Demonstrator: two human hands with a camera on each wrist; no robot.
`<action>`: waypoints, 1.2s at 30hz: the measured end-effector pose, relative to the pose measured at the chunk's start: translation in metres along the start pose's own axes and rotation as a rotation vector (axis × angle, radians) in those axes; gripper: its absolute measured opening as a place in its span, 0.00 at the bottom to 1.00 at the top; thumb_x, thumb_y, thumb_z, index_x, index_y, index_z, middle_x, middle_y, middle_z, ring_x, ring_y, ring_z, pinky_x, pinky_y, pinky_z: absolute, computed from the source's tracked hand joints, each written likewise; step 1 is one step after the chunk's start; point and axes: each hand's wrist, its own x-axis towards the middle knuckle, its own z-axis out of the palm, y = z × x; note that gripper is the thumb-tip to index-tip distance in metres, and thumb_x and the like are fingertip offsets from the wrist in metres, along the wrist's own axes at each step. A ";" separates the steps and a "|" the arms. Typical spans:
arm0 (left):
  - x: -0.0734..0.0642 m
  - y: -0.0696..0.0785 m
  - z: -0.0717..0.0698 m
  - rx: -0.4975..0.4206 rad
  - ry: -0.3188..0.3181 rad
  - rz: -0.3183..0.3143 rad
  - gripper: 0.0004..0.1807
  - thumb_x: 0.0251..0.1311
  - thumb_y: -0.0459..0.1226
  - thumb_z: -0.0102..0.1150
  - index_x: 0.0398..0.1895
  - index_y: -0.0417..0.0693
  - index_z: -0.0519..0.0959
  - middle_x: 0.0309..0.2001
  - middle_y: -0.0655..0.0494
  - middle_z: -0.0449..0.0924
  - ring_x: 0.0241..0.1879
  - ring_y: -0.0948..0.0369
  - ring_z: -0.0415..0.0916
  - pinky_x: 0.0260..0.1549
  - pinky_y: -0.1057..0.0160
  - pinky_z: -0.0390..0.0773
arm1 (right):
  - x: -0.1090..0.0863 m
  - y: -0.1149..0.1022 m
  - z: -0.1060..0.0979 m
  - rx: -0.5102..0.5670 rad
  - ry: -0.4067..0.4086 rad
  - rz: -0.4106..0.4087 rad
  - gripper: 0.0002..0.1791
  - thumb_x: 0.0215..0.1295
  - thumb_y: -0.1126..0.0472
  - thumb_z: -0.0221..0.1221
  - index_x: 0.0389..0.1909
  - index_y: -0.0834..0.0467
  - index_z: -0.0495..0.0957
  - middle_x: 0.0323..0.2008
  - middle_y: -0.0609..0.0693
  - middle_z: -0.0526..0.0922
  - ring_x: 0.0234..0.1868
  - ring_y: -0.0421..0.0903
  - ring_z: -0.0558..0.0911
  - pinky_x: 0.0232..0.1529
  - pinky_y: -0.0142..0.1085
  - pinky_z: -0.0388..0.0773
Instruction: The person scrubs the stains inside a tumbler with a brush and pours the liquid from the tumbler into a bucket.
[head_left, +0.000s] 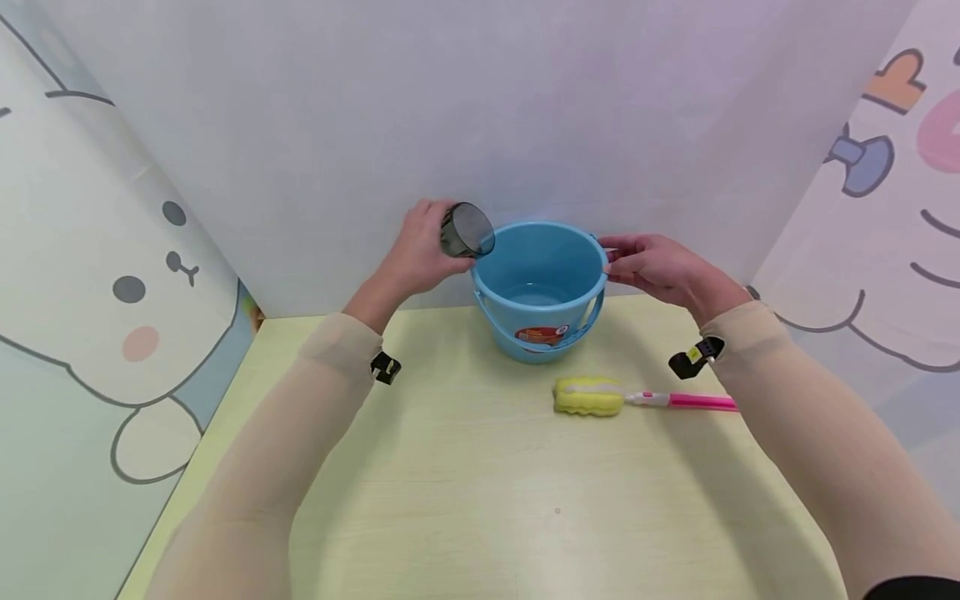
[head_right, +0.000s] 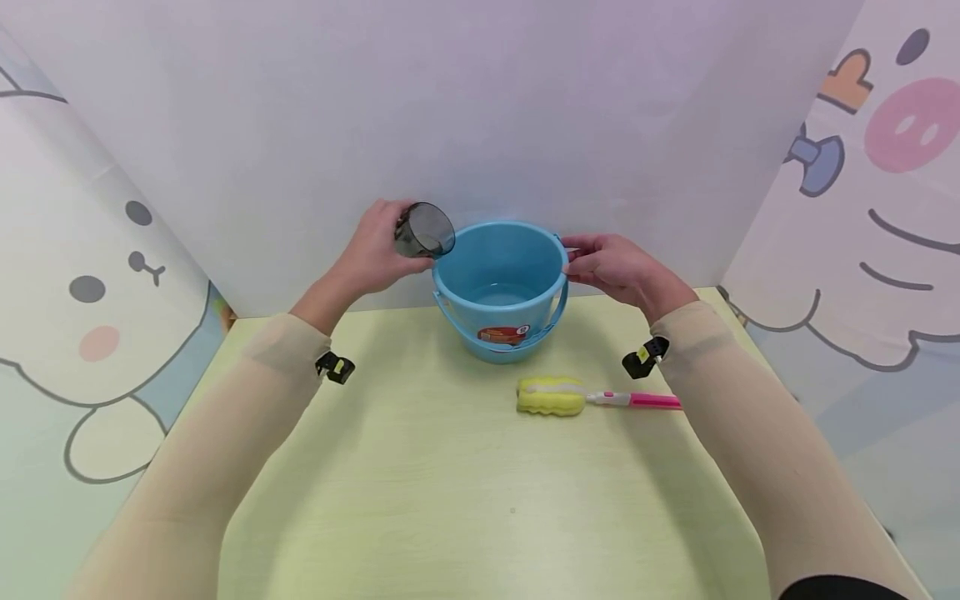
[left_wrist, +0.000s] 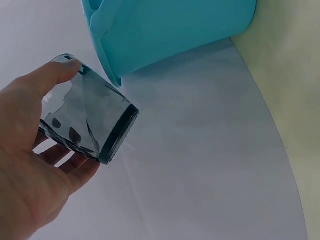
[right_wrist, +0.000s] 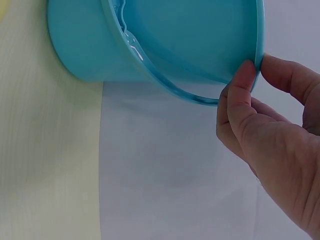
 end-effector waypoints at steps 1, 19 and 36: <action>0.001 0.000 0.000 0.011 0.002 0.003 0.49 0.59 0.45 0.79 0.79 0.41 0.63 0.69 0.42 0.66 0.69 0.45 0.60 0.63 0.45 0.74 | 0.000 0.000 0.000 0.002 0.001 0.000 0.34 0.81 0.70 0.54 0.83 0.61 0.56 0.73 0.66 0.65 0.71 0.64 0.71 0.58 0.36 0.83; 0.011 0.008 0.004 0.124 0.011 0.058 0.48 0.57 0.41 0.81 0.78 0.44 0.66 0.67 0.43 0.67 0.68 0.44 0.59 0.61 0.47 0.77 | 0.001 0.000 0.002 0.007 -0.007 -0.001 0.35 0.81 0.70 0.55 0.83 0.62 0.56 0.73 0.66 0.65 0.66 0.57 0.77 0.59 0.37 0.83; 0.011 0.013 0.005 0.158 0.009 0.093 0.48 0.58 0.41 0.81 0.79 0.45 0.65 0.69 0.42 0.66 0.70 0.44 0.58 0.64 0.48 0.75 | 0.001 0.000 0.002 0.010 -0.005 -0.002 0.35 0.81 0.70 0.55 0.83 0.61 0.56 0.74 0.66 0.66 0.67 0.57 0.77 0.58 0.36 0.84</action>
